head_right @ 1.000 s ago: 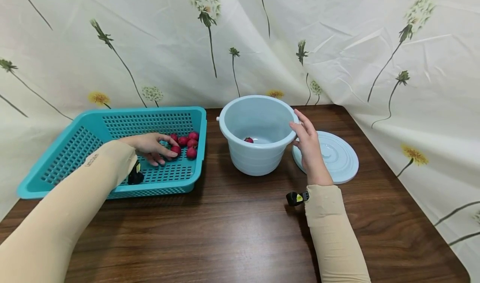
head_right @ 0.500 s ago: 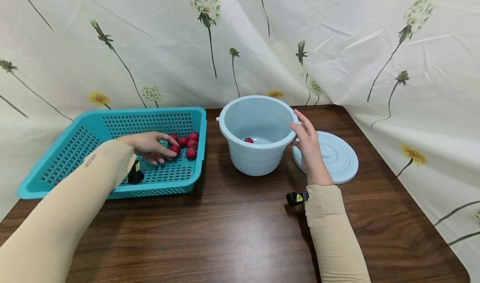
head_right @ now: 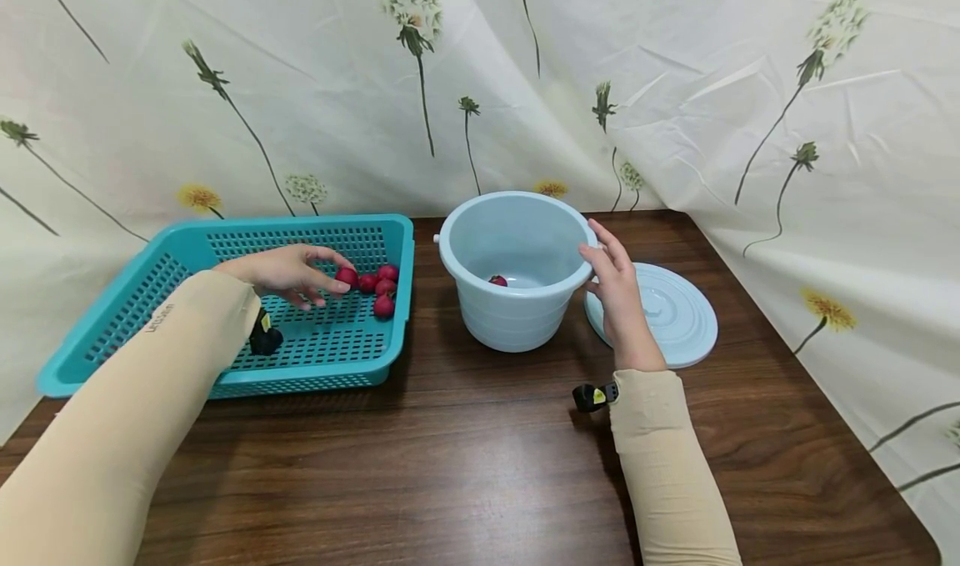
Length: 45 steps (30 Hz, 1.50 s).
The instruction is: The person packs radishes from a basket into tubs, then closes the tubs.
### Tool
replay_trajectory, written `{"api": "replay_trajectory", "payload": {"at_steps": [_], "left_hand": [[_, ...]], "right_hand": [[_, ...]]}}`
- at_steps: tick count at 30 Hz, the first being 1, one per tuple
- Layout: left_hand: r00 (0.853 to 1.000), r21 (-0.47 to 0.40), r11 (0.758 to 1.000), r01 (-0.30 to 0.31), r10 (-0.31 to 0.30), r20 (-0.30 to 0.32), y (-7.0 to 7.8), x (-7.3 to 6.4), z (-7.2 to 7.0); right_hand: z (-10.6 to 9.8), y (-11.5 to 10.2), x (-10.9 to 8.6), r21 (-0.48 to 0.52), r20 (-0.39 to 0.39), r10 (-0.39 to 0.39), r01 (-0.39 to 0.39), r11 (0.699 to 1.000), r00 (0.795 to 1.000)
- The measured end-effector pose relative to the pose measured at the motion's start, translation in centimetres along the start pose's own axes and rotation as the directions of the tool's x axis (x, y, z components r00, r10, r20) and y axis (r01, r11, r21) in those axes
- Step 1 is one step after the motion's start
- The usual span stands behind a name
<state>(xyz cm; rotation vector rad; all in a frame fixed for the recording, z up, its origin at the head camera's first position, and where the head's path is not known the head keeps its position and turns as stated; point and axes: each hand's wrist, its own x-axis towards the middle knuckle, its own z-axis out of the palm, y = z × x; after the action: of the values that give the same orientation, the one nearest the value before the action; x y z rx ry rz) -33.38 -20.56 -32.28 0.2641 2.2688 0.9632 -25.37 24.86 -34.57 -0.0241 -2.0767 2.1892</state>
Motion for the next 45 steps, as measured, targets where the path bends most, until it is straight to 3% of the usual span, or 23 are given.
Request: {"api": "replay_trajectory", "payload": {"at_steps": [6, 12, 22, 30, 36, 45], "left_hand": [[0.998, -0.002, 0.999, -0.035, 0.035, -0.049, 1.3, -1.0, -0.5], [0.992, -0.075, 0.996, -0.055, 0.046, -0.114, 2.4, -2.3, -0.7], [0.986, -0.108, 0.987, -0.119, 0.104, -0.130, 4.2, -3.8, -0.8], [0.967, -0.080, 0.978, -0.195, 0.178, -0.183, 7.1, -4.8, -0.5], [0.958, -0.071, 0.970, -0.232, 0.215, -0.188, 9.1, -4.9, 0.2], [0.947, -0.130, 0.947, -0.293, 0.268, -0.178, 11.7, -3.5, 1.8]], "right_hand": [[-0.1, 0.2, 0.1, 0.003, -0.001, 0.008, -0.008, 1.000, 1.000], [-0.1, 0.3, 0.1, 0.005, 0.006, 0.001, -0.001, 1.000, 1.000], [0.1, 0.1, 0.0, 0.001, 0.004, -0.003, 0.003, 1.000, 1.000], [0.1, 0.2, 0.1, 0.006, -0.002, -0.007, 0.007, 1.000, 1.000], [0.1, 0.2, 0.0, 0.005, -0.006, -0.008, 0.008, 1.000, 1.000], [0.1, 0.2, 0.0, 0.005, -0.011, -0.024, 0.024, 1.000, 1.000]]}}
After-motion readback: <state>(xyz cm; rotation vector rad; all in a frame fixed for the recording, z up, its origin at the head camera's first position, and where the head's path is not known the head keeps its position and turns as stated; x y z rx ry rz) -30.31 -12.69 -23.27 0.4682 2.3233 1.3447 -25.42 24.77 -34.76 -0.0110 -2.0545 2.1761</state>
